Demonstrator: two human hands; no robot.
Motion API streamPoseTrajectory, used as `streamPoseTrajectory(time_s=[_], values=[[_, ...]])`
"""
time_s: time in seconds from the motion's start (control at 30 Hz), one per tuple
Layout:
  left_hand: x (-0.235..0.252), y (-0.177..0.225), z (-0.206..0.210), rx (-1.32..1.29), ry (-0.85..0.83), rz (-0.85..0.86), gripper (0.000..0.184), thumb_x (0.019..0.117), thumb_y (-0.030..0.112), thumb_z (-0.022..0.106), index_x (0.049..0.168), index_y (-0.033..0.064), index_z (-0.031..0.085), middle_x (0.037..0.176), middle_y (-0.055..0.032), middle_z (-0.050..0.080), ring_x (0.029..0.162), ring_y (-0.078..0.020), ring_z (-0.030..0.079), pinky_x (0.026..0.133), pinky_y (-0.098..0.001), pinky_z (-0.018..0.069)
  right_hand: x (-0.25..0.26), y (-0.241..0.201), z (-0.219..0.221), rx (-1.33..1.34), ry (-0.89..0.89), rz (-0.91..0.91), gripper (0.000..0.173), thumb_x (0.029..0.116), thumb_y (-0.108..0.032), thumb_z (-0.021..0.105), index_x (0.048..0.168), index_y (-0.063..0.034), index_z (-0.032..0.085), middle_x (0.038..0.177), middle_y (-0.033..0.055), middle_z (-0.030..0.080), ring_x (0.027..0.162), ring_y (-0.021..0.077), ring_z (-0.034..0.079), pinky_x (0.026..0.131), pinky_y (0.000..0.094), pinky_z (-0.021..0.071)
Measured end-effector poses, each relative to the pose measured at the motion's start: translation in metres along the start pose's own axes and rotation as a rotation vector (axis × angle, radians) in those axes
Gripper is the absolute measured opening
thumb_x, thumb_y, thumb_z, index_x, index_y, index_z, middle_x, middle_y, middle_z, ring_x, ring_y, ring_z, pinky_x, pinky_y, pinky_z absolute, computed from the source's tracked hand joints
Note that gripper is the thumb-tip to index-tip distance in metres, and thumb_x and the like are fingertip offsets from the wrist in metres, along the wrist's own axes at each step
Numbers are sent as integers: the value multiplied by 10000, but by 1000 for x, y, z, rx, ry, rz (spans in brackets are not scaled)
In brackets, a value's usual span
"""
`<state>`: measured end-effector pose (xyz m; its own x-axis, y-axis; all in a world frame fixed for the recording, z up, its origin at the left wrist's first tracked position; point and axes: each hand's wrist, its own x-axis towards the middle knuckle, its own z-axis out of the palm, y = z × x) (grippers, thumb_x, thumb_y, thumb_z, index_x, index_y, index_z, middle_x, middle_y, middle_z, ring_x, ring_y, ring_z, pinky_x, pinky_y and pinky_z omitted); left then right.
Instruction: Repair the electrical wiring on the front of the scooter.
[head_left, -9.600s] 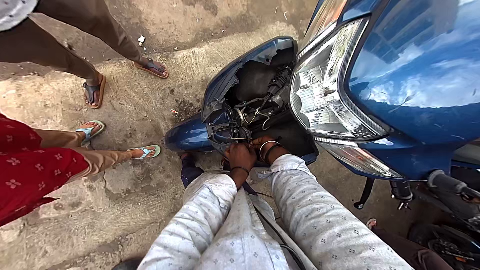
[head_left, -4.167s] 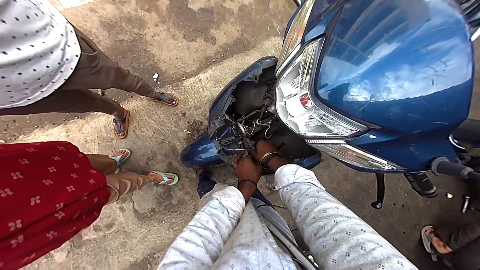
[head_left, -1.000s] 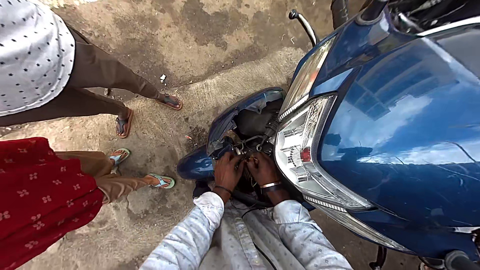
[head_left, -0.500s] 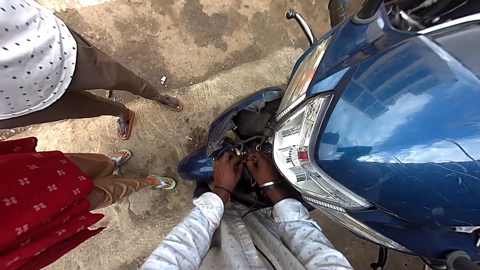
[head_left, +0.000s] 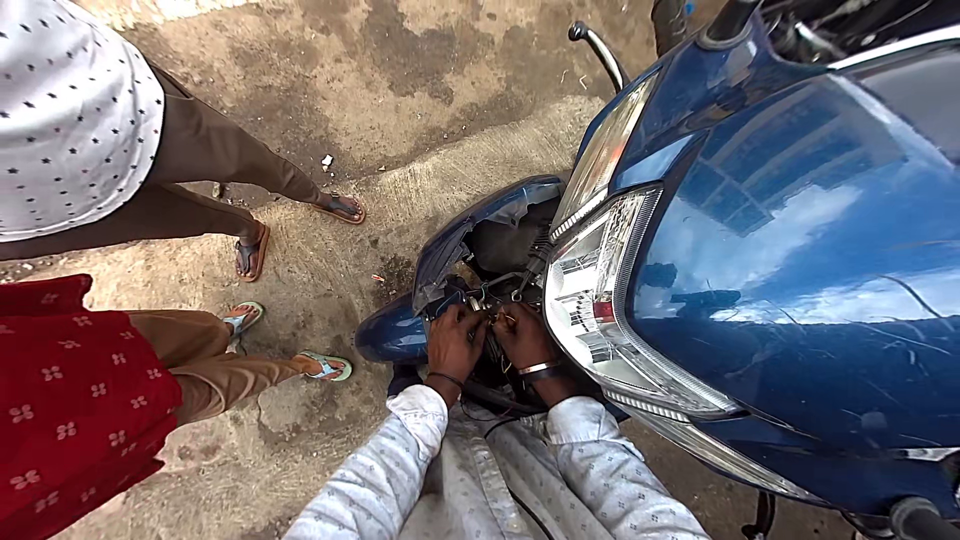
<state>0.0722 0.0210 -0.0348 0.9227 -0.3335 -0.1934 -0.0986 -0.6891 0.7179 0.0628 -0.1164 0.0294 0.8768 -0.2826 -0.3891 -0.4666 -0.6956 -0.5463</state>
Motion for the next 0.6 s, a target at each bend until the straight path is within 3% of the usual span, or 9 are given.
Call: streamPoseTrajectory(time_s=[0.13, 0.23, 0.33, 0.47, 0.6], values=[[0, 1, -1, 8, 1, 0, 193, 956, 282, 715, 1100, 194, 808, 1109, -109, 709, 999, -294, 689, 903, -527, 535, -3, 3, 2, 7, 21, -28, 99, 952, -55, 660, 958, 36, 700, 857, 172, 672, 733, 280, 640, 724, 458, 542], [-1, 1, -2, 10, -29, -24, 193, 971, 291, 711, 1121, 211, 801, 1129, -93, 701, 1013, -278, 678, 918, -511, 530, -11, 19, 7, -41, 42, -117, 84, 988, -136, 645, 1013, -59, 667, 901, 113, 661, 727, 230, 636, 674, 430, 553], [-1, 2, -2, 14, -27, -16, 192, 967, 279, 715, 1119, 199, 802, 1136, -108, 698, 1018, -291, 680, 910, -528, 531, -2, -1, -1, -10, -3, -1, 118, 959, -64, 650, 977, 43, 698, 876, 185, 676, 768, 304, 650, 753, 487, 542], [-1, 1, -1, 22, -16, -10, 197, 971, 294, 710, 1129, 213, 797, 1136, -102, 697, 1024, -286, 678, 914, -520, 535, -4, 5, -1, -47, -31, -12, 101, 969, -112, 652, 1000, -20, 679, 906, 147, 669, 773, 273, 650, 736, 467, 553], [0, 1, -1, 31, -14, -7, 196, 966, 290, 713, 1120, 210, 802, 1130, -107, 700, 1017, -291, 682, 907, -529, 532, 2, -6, -4, -16, -38, 46, 122, 956, -60, 653, 985, 51, 693, 897, 200, 679, 807, 319, 657, 788, 491, 538]])
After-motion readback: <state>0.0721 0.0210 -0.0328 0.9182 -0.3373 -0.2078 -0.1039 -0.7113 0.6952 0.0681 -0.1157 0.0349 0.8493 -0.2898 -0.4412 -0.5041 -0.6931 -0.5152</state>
